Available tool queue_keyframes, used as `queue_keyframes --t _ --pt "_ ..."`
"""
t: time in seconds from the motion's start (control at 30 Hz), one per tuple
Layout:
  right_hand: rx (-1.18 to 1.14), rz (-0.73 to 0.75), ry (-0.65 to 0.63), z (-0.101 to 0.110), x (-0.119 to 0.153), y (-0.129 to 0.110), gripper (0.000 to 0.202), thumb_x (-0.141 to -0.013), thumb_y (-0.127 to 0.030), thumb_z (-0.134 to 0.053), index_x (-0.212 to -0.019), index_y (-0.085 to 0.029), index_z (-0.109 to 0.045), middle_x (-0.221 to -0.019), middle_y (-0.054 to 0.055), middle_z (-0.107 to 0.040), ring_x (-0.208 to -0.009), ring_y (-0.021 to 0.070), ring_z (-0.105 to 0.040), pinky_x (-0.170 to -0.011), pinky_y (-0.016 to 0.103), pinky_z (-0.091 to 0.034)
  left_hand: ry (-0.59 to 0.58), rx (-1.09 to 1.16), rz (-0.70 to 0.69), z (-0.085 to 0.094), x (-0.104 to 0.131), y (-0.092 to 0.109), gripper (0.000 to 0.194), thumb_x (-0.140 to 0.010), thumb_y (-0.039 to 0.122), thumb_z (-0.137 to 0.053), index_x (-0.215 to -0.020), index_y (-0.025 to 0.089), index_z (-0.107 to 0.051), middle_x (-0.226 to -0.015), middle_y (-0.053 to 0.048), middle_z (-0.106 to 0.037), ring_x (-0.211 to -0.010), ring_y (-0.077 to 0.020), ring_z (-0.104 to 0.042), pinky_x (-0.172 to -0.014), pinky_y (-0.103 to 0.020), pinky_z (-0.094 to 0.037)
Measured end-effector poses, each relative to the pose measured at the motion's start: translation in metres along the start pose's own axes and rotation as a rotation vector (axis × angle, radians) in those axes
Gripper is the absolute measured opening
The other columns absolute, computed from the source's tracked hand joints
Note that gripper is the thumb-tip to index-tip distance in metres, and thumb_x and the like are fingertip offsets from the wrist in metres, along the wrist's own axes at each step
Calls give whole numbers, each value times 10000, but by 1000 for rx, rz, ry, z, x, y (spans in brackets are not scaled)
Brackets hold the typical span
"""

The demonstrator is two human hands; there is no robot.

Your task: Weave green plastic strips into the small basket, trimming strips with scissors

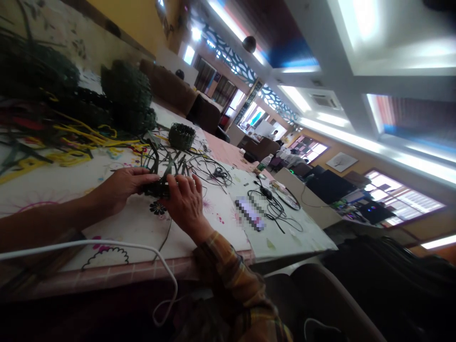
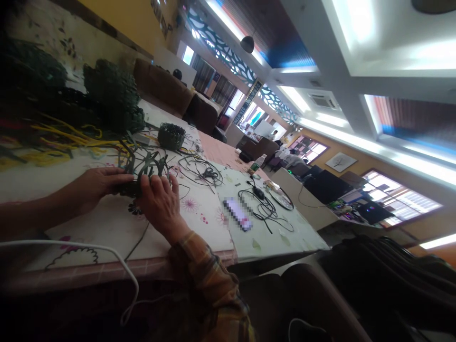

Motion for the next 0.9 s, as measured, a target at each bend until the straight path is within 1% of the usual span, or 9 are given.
queue_keyframes --t 0.07,0.13,0.3,0.5,0.6,0.67,0.73,0.83,0.9 --pt "-19 -1 -37 -1 -2 0 560 -927 -463 -652 -1394 -180 -529 -1256 135 -573 -1203 270 -477 -1205 496 -256 5 7 13 1 0 -1 422 -507 460 -830 -767 149 -712 -715 -18 -660 -622 -128 -510 -566 -256 -338" --pt "-30 16 -48 -3 -3 0 536 -905 -446 -682 -1359 -189 -560 -1257 145 -555 -1179 282 -463 -1164 506 -315 -3 14 21 2 0 -2 413 -511 468 -827 -749 154 -702 -724 -17 -656 -637 -132 -527 -572 -253 -355" --pt "-89 30 -50 -5 -8 1 412 -917 -376 -646 -1272 -167 -627 -1171 145 -549 -1067 270 -462 -999 425 -469 -21 12 6 3 0 -3 406 -541 495 -812 -731 165 -671 -748 -29 -647 -665 -149 -545 -575 -256 -376" --pt "-139 -14 -74 -8 -12 9 381 -904 -359 -649 -1237 -173 -634 -1098 135 -556 -1013 264 -463 -883 404 -520 5 -3 -90 1 -2 -6 518 -582 522 -782 -937 173 -639 -871 -25 -639 -689 -143 -549 -591 -257 -398" --pt "-166 -52 -38 -6 -14 15 436 -892 -398 -675 -1257 -165 -618 -1099 135 -556 -1016 265 -467 -848 388 -523 15 -171 -244 0 -1 -5 638 -592 529 -802 -1089 197 -580 -1010 -34 -641 -747 -167 -593 -644 -278 -449" --pt "-180 -73 -12 -4 -16 18 449 -909 -430 -662 -1264 -161 -610 -1104 138 -555 -1026 264 -470 -870 394 -520 40 -419 -418 0 2 -3 664 -650 564 -772 -1171 211 -562 -1096 -66 -636 -783 -204 -609 -705 -335 -490" --pt "-185 -82 3 0 -18 20 457 -922 -466 -647 -1261 -162 -607 -1116 141 -550 -1040 265 -471 -912 412 -513 98 -664 -604 2 5 -1 626 -726 592 -722 -1205 217 -575 -1157 -107 -622 -844 -248 -610 -768 -392 -505" --pt "-168 -93 2 3 -20 21 474 -920 -494 -647 -1251 -156 -606 -1119 142 -539 -1046 263 -468 -939 418 -506 188 -886 -855 4 8 2 586 -824 631 -641 -1212 197 -584 -1216 -160 -604 -1096 -336 -580 -950 -459 -480" --pt "-153 -104 -7 3 -20 20 493 -918 -509 -646 -1251 -148 -603 -1111 142 -531 -1045 262 -464 -920 402 -510 219 -966 -967 5 8 3 576 -863 637 -600 -1220 186 -573 -1219 -166 -616 -1182 -353 -545 -1041 -481 -428"
Point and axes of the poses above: each hand's wrist, its own x-axis away from the middle knuckle, its own z-axis out of the back of the hand, y = z × x, the point moved 3 cm from there along -x, towards the middle knuckle
